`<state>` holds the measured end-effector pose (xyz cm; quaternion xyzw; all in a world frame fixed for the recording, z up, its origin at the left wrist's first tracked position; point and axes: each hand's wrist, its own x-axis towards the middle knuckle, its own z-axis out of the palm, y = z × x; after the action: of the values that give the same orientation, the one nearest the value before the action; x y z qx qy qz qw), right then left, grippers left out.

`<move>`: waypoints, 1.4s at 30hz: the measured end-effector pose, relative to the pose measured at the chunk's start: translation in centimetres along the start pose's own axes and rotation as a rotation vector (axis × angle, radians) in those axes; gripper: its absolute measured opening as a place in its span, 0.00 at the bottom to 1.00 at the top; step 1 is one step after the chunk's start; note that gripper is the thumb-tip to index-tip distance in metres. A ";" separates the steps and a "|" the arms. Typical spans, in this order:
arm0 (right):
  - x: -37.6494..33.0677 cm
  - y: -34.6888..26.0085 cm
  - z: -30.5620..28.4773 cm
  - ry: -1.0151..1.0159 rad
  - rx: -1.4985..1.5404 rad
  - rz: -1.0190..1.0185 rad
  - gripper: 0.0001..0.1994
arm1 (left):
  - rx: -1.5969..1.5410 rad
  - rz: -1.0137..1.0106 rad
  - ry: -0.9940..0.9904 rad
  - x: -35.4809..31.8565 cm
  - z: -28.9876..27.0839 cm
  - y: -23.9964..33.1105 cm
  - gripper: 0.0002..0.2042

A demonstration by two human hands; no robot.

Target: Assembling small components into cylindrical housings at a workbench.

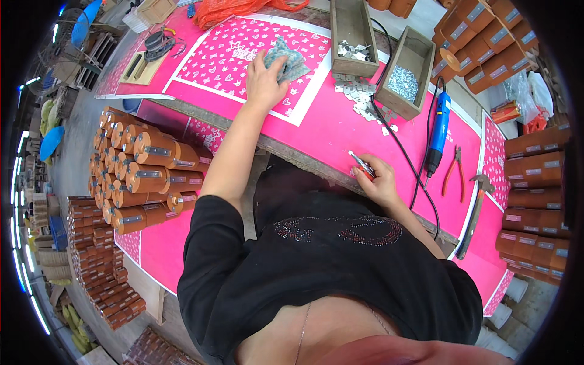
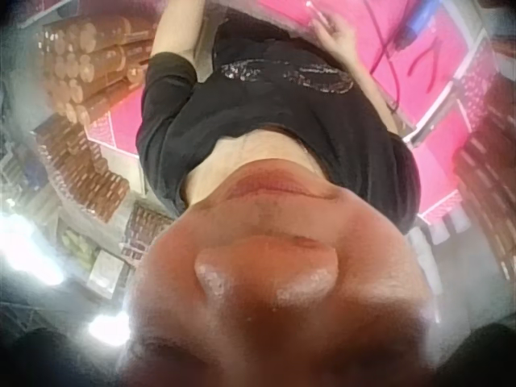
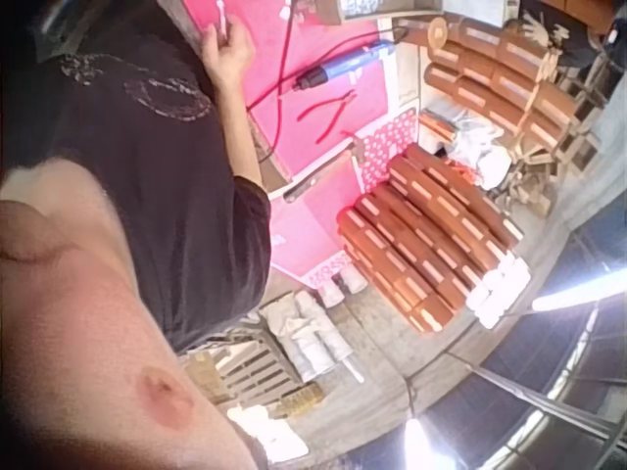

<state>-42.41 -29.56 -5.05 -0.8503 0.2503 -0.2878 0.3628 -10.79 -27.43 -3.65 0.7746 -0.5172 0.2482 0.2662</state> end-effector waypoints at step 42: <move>0.9 0.2 -0.2 -0.003 0.053 0.042 0.12 | -0.497 -0.303 -0.124 10.1 4.5 -13.0 0.19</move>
<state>-41.97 -30.37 -4.77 -0.8352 0.2599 -0.2853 0.3917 5.29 -33.01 -2.28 0.7677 -0.4560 0.0233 0.4496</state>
